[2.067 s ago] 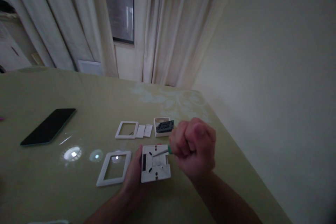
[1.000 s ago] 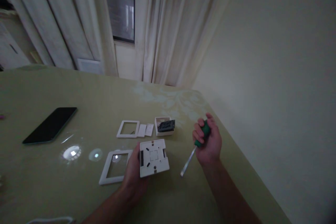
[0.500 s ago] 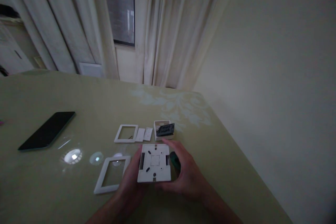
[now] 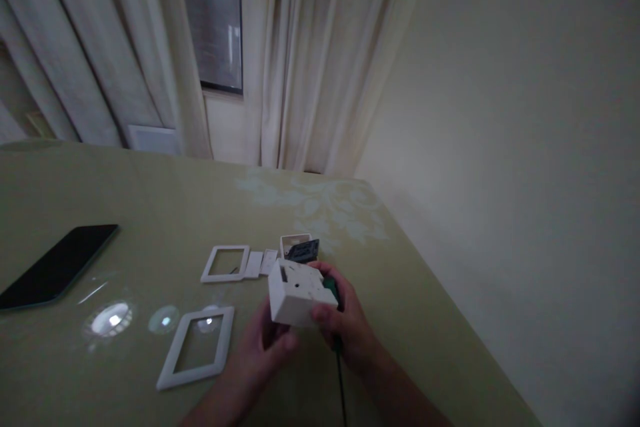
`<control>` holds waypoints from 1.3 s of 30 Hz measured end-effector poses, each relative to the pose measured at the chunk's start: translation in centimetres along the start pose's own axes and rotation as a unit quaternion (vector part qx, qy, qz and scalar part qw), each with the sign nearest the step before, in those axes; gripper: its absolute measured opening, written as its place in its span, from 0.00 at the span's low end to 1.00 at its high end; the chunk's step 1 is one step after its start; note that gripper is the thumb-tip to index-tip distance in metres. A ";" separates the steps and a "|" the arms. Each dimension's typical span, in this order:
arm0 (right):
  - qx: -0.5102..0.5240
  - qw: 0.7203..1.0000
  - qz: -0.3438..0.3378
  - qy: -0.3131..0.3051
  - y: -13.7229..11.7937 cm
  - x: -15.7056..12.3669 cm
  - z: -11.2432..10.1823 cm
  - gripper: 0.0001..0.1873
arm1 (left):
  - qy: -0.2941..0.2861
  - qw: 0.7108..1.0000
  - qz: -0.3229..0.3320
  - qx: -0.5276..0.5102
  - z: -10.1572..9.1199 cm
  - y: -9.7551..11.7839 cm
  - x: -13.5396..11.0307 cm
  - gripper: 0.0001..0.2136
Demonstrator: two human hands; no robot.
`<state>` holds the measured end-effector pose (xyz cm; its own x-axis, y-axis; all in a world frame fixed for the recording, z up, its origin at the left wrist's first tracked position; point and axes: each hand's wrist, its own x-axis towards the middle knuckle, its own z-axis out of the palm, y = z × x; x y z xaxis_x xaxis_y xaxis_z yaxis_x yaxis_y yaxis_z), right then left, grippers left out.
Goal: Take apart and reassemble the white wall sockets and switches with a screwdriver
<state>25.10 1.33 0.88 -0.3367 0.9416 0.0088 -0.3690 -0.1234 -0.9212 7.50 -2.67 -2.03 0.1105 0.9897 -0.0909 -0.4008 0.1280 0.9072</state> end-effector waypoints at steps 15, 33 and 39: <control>-0.006 0.999 0.050 -0.014 -1.6 0.9 -0.8 0.37 | 0.058 0.899 0.155 0.406 -2.9 3.2 0.8 0.35; -0.006 0.966 -0.057 0.251 -3.6 2.3 -7.4 0.22 | 0.074 0.814 0.102 0.567 -7.3 8.4 4.2 0.28; 0.007 0.969 -0.052 0.241 -3.2 2.2 -7.0 0.22 | 0.235 0.598 0.011 0.766 -16.8 16.1 6.6 0.22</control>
<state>31.60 5.96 1.13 0.1446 0.9859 -0.0845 -0.3926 -0.0213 -0.9194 -13.49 6.96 5.13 -0.2915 0.9448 0.1496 0.9463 0.2620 0.1891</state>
